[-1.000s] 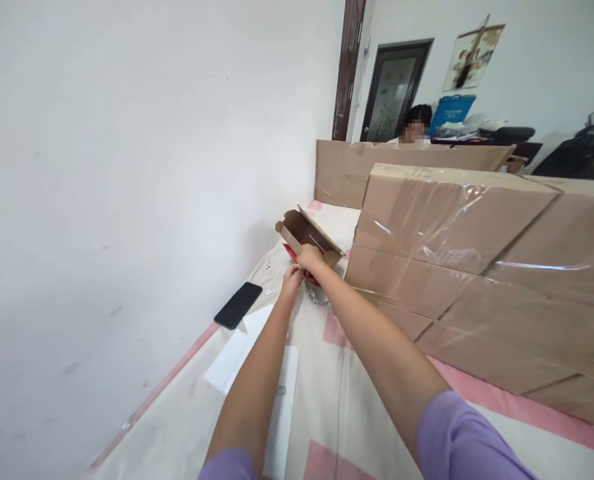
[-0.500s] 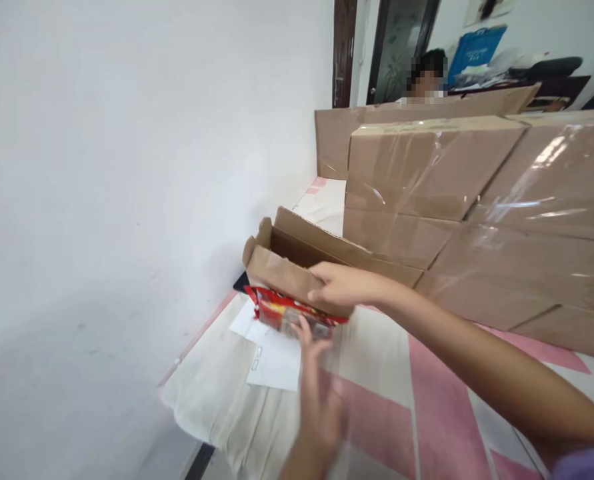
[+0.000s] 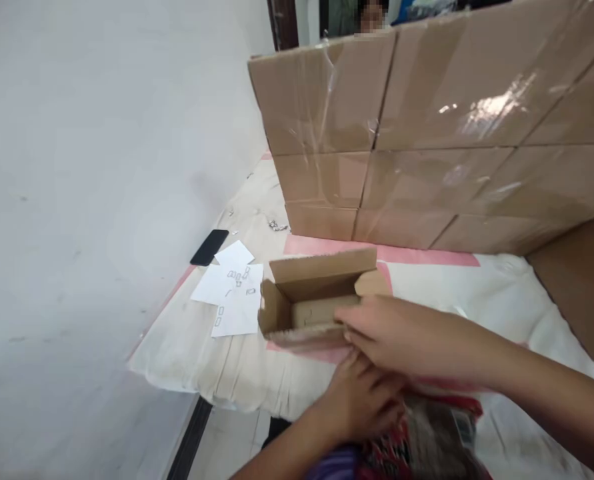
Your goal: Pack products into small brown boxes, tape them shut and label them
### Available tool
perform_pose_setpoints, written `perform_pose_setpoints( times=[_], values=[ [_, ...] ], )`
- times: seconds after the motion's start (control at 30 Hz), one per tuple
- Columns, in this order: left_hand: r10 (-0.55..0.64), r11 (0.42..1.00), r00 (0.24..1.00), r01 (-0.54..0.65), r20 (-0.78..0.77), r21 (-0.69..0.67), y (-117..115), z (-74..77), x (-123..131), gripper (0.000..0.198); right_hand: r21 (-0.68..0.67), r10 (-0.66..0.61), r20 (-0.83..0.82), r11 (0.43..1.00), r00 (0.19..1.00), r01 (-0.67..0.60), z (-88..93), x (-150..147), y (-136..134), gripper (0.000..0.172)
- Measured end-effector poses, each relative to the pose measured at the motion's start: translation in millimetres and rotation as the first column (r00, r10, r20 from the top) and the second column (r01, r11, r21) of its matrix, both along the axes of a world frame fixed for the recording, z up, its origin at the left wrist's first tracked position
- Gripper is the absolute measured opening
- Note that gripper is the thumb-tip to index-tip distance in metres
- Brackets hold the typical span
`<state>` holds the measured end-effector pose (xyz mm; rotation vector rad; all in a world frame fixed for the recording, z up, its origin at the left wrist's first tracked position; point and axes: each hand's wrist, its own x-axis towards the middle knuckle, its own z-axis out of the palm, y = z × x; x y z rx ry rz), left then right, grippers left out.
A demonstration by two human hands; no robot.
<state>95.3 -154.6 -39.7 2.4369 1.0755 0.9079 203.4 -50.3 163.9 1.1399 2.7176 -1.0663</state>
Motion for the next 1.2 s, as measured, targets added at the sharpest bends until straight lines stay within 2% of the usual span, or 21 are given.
perform_pose_setpoints(
  times=[0.13, 0.27, 0.4, 0.57, 0.63, 0.7, 0.83, 0.93, 1.0, 1.1, 1.13, 1.2],
  values=[
    [-0.007, 0.984, 1.0, 0.001, -0.031, -0.18, 10.1, 13.7, -3.1, 0.044, 0.201, -0.073, -0.014, 0.977, 0.997, 0.074, -4.3, 13.0, 15.3, 0.015],
    [-0.058, 0.974, 0.975, 0.008, -0.213, -0.227, 7.5, 19.5, -1.9, 0.041, 0.186, -0.049, -0.024, 0.981, 0.999, 0.052, -9.9, 37.3, 20.2, 0.031],
    [-0.124, 0.982, 0.939, 0.069, -0.322, -0.176, 2.5, 24.0, -2.9, 0.045, 0.195, 0.024, 0.02, 0.98, 1.0, -0.027, -13.7, 50.2, 25.2, 0.057],
    [-0.113, 0.991, 0.973, 0.124, -0.201, 0.044, -8.4, 41.8, -15.8, 0.046, 0.341, 0.069, 0.027, 0.937, 0.997, -0.074, -21.0, 55.3, 32.6, 0.065],
    [-0.101, 0.983, 0.984, 0.122, -0.149, 0.139, -13.5, 57.6, -27.2, 0.048, 0.399, 0.082, -0.022, 0.914, 0.996, -0.066, -25.2, 58.5, 32.0, 0.063],
    [-0.096, 0.972, 0.988, 0.119, -0.121, 0.203, -17.5, 79.6, -43.6, 0.048, 0.438, 0.1, -0.079, 0.897, 0.992, -0.056, -29.3, 62.9, 28.9, 0.061],
    [-0.087, 0.956, 0.994, 0.101, -0.064, 0.276, -17.2, 138.3, -89.4, 0.041, 0.551, 0.16, -0.243, 0.834, 0.957, 0.0, -35.5, 72.7, 18.7, 0.071],
    [-0.028, 0.924, 0.999, 0.014, 0.031, 0.382, -5.3, 183.3, -122.8, 0.033, 0.559, 0.187, -0.4, 0.826, 0.897, 0.077, -40.0, 78.0, 12.6, 0.08],
    [0.051, 0.869, 0.977, -0.146, 0.208, 0.473, 8.7, 207.6, -137.3, 0.034, 0.496, 0.194, -0.521, 0.861, 0.831, 0.11, -44.8, 79.9, 10.0, 0.084],
    [0.219, 0.776, 0.882, -0.417, 0.417, 0.474, 36.5, 231.0, -144.9, 0.044, 0.406, 0.2, -0.705, 0.901, 0.681, 0.155, -56.2, 80.3, 6.2, 0.074],
    [0.248, 0.755, 0.865, -0.455, 0.437, 0.472, 46.9, 235.5, -144.5, 0.046, 0.391, 0.201, -0.749, 0.903, 0.631, 0.177, -61.0, 79.8, 4.4, 0.069],
    [0.235, 0.734, 0.878, -0.441, 0.417, 0.516, 68.0, 239.8, -140.7, 0.047, 0.383, 0.208, -0.81, 0.895, 0.548, 0.227, -71.1, 78.4, -0.6, 0.058]
  ],
)
